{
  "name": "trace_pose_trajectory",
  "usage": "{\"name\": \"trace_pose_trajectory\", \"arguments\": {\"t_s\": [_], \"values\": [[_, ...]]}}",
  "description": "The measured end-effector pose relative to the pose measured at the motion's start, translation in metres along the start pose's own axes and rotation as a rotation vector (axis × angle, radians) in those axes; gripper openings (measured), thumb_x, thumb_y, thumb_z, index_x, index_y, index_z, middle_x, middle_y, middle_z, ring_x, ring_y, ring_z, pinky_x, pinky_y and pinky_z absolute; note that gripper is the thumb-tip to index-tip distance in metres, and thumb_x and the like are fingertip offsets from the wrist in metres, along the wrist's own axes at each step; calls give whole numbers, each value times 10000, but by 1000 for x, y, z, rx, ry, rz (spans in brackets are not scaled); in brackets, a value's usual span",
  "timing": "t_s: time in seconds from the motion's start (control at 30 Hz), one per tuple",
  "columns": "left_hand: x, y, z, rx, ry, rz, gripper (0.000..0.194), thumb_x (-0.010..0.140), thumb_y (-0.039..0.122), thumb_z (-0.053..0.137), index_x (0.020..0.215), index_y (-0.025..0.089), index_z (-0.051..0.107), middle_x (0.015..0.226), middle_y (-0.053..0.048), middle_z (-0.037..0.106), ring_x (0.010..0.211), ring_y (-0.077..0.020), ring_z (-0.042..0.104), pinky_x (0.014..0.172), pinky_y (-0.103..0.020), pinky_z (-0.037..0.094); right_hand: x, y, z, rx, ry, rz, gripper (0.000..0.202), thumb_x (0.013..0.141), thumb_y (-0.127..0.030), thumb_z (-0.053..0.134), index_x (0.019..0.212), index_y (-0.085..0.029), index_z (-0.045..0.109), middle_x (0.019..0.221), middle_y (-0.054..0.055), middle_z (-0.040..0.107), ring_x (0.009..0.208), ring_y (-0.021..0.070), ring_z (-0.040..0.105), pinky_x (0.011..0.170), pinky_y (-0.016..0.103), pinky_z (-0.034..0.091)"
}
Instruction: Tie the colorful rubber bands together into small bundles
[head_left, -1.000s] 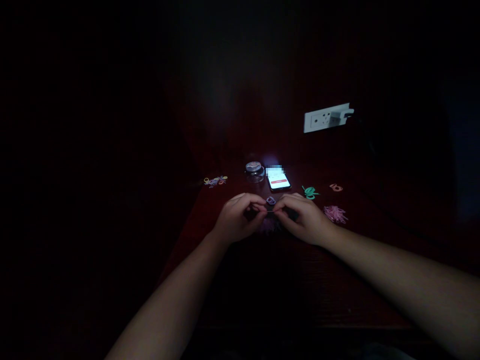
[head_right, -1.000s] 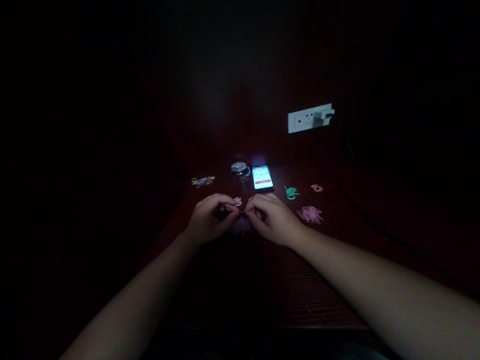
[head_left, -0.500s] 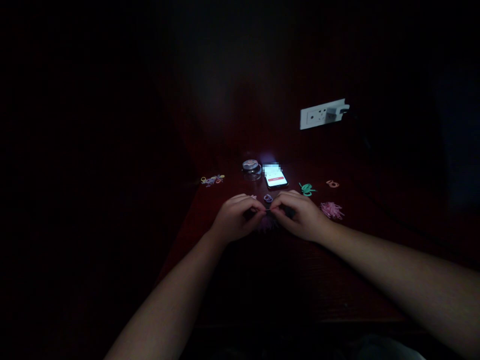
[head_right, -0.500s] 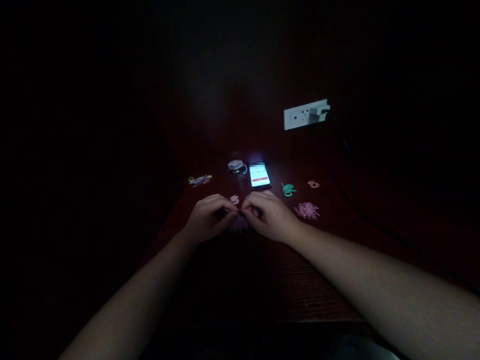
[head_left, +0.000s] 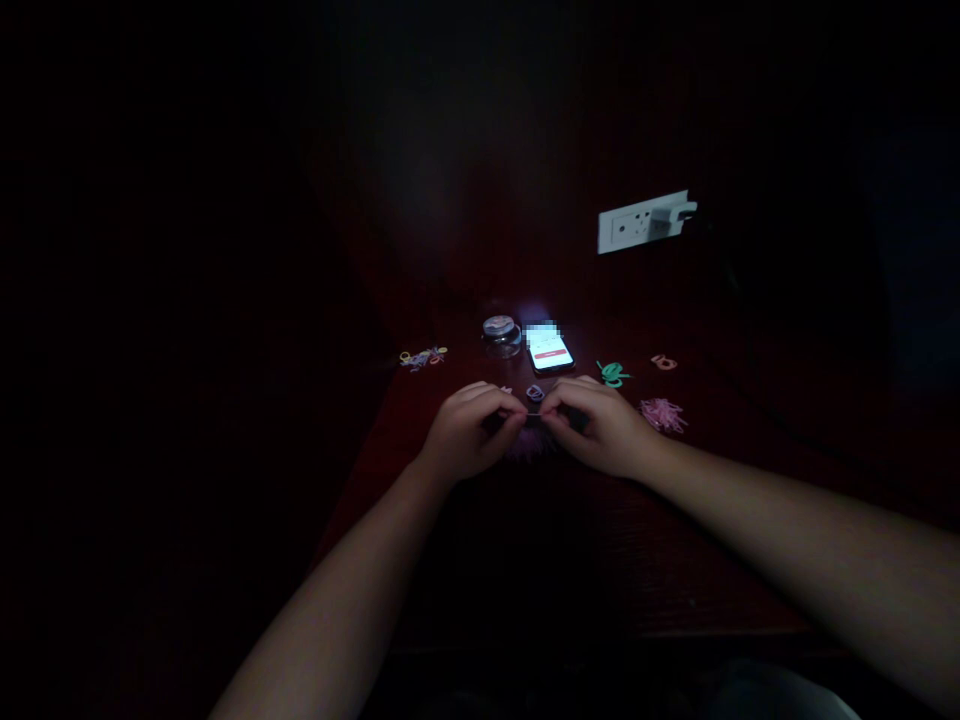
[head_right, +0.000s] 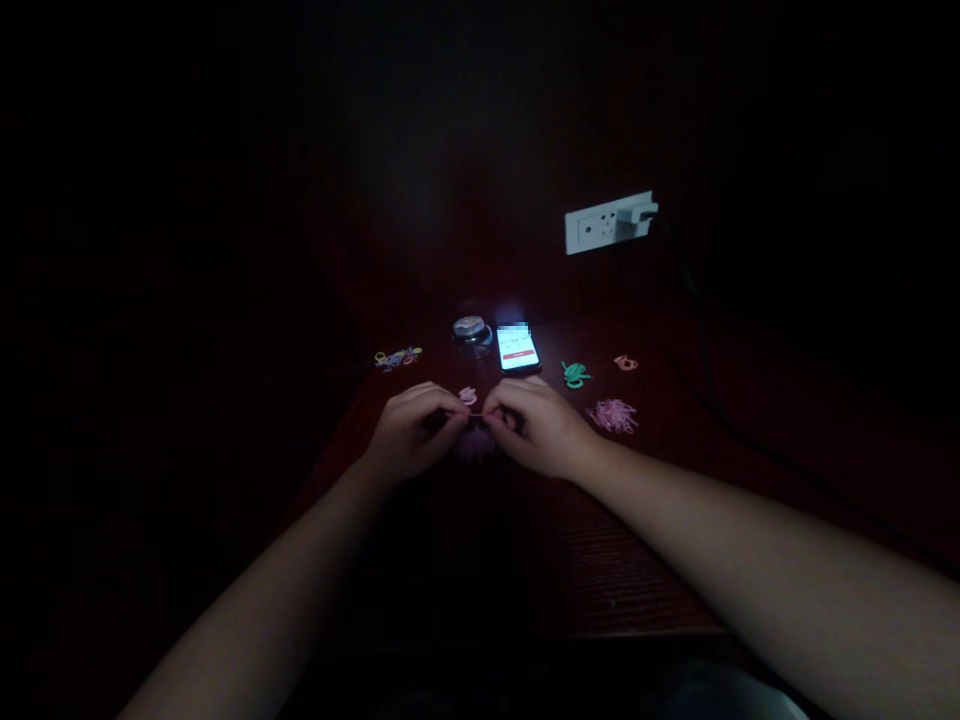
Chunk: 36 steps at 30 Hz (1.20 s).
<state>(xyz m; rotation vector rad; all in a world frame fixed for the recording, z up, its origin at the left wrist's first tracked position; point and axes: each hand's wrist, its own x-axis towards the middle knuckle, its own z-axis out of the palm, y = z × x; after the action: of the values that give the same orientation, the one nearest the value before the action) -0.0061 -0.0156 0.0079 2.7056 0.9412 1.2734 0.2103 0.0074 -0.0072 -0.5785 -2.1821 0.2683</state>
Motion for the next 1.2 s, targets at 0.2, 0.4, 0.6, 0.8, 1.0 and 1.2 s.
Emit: {"name": "trace_pose_trajectory", "arguments": {"t_s": [0.2,0.4,0.6,0.8,1.0,1.2], "values": [[1,0,0,17,17,-17,65,887,229,603,861,192,650,800,-23,697,728,-141,610,692,-299,480,0,-1,0,28,2,-20,42,853,-161,575,842,-198,590,730,-12,597,682,139,546,710,316,392],[2,1,0,28,30,-19,60,880,215,605,859,186,653,809,-30,706,732,-145,618,698,-304,490,0,-2,0,38,2,-29,61,846,-141,572,840,-192,604,727,-2,607,687,146,547,701,319,393],[1,0,1,50,38,-49,58,875,223,613,886,185,656,843,-37,712,765,-151,631,727,-310,503,0,0,0,30,7,-38,58,864,-165,568,819,-186,598,714,-5,598,672,140,542,701,315,391],[1,0,2,84,93,-88,58,853,234,644,873,182,659,808,-30,697,741,-146,615,696,-293,485,-1,1,1,13,23,-30,63,864,-168,574,808,-189,596,706,-10,591,669,137,538,708,307,386],[2,2,1,66,60,-55,51,842,225,652,872,183,649,770,-11,669,709,-129,594,678,-283,469,-1,2,1,16,37,-24,73,866,-171,573,800,-191,597,687,-19,582,652,131,530,707,305,381],[2,2,1,52,41,-52,109,829,257,694,904,189,654,814,-19,683,744,-138,607,706,-297,487,-1,1,0,25,27,-28,68,868,-175,577,809,-197,604,697,-17,588,661,133,532,705,307,385]]}}
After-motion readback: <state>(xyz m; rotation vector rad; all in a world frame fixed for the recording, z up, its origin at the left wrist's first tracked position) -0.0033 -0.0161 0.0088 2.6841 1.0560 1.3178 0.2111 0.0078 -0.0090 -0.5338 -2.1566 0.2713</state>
